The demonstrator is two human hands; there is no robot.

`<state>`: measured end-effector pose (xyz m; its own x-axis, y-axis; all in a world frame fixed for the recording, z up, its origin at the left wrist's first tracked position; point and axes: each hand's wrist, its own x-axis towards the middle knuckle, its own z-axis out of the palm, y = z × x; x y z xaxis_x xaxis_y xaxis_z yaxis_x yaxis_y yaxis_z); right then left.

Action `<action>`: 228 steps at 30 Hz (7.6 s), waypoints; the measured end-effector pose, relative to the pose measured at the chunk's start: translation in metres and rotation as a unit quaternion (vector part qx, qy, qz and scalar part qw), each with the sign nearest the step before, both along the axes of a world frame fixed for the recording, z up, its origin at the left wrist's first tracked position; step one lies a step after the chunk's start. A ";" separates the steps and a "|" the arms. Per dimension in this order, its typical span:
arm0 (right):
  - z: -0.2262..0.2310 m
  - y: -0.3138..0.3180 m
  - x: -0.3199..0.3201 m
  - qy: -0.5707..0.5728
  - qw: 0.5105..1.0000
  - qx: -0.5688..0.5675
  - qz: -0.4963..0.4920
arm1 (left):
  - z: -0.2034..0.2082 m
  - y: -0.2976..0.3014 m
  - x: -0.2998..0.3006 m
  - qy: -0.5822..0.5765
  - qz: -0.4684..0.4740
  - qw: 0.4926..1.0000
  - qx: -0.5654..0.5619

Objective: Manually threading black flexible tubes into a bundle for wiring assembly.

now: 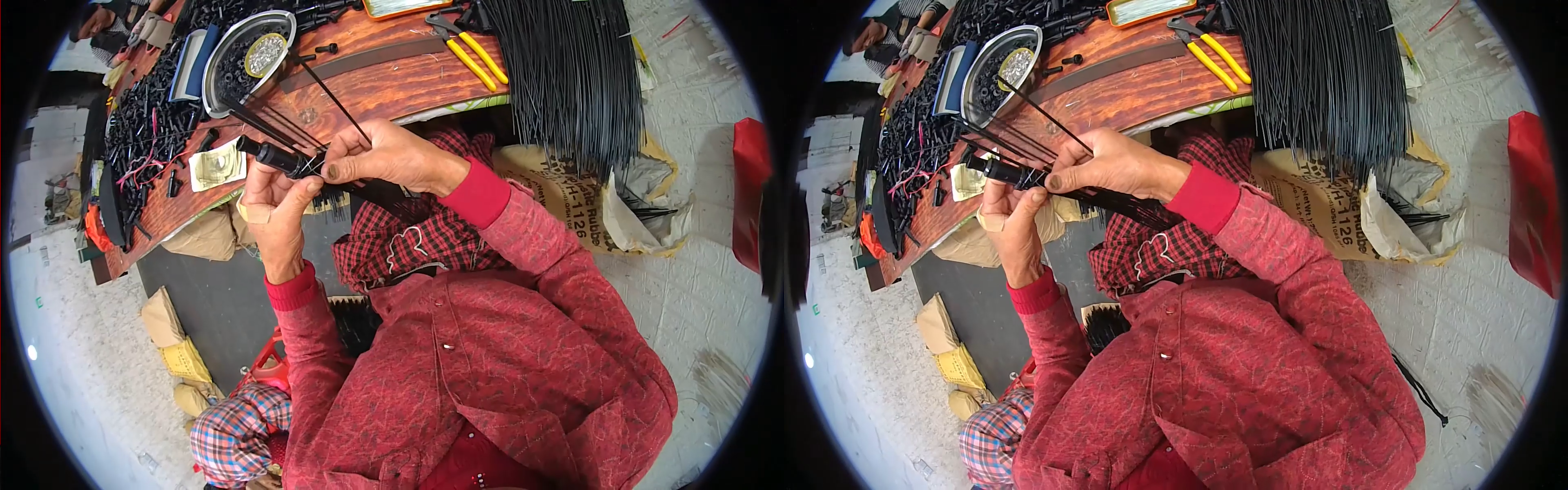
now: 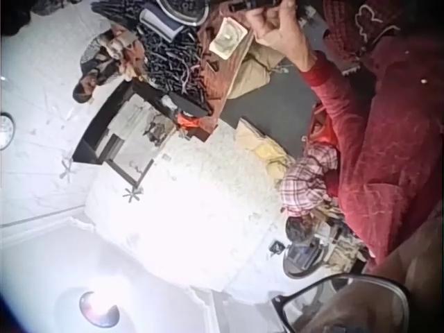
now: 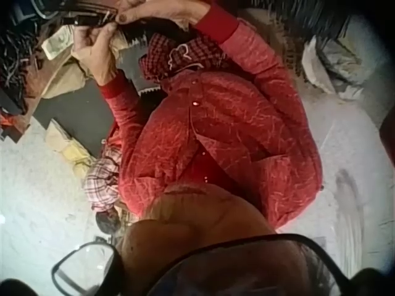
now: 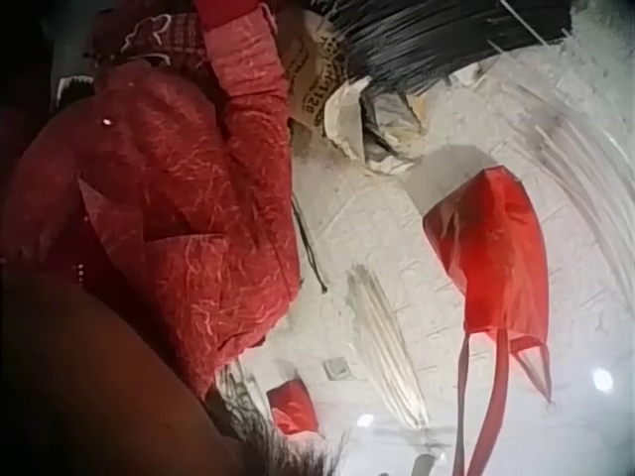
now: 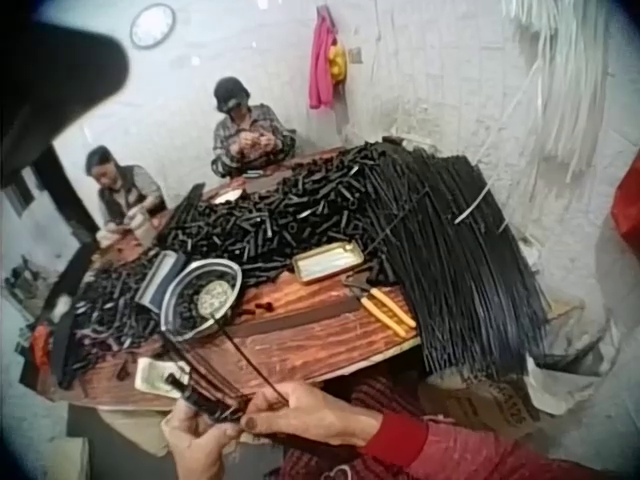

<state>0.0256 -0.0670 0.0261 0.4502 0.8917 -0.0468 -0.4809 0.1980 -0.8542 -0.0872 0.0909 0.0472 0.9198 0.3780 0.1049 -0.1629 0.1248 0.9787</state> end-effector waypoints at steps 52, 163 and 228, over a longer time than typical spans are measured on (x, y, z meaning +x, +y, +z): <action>-0.004 0.003 0.001 -0.011 0.999 -0.027 -0.040 | 0.006 0.001 0.006 0.070 -0.012 0.997 0.032; -0.037 0.036 -0.012 -0.099 0.994 -0.027 -0.035 | -0.025 0.025 -0.006 -0.013 0.079 0.996 0.032; -0.007 0.022 -0.063 -0.314 0.905 -0.097 -0.270 | -0.023 0.022 -0.033 -0.042 0.076 0.993 0.079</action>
<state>-0.0369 -0.0446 0.0195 0.8097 0.5368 0.2372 0.2333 0.0764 -0.9694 -0.1206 0.1128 0.0240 0.8390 0.4841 0.2484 -0.2507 -0.0613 0.9661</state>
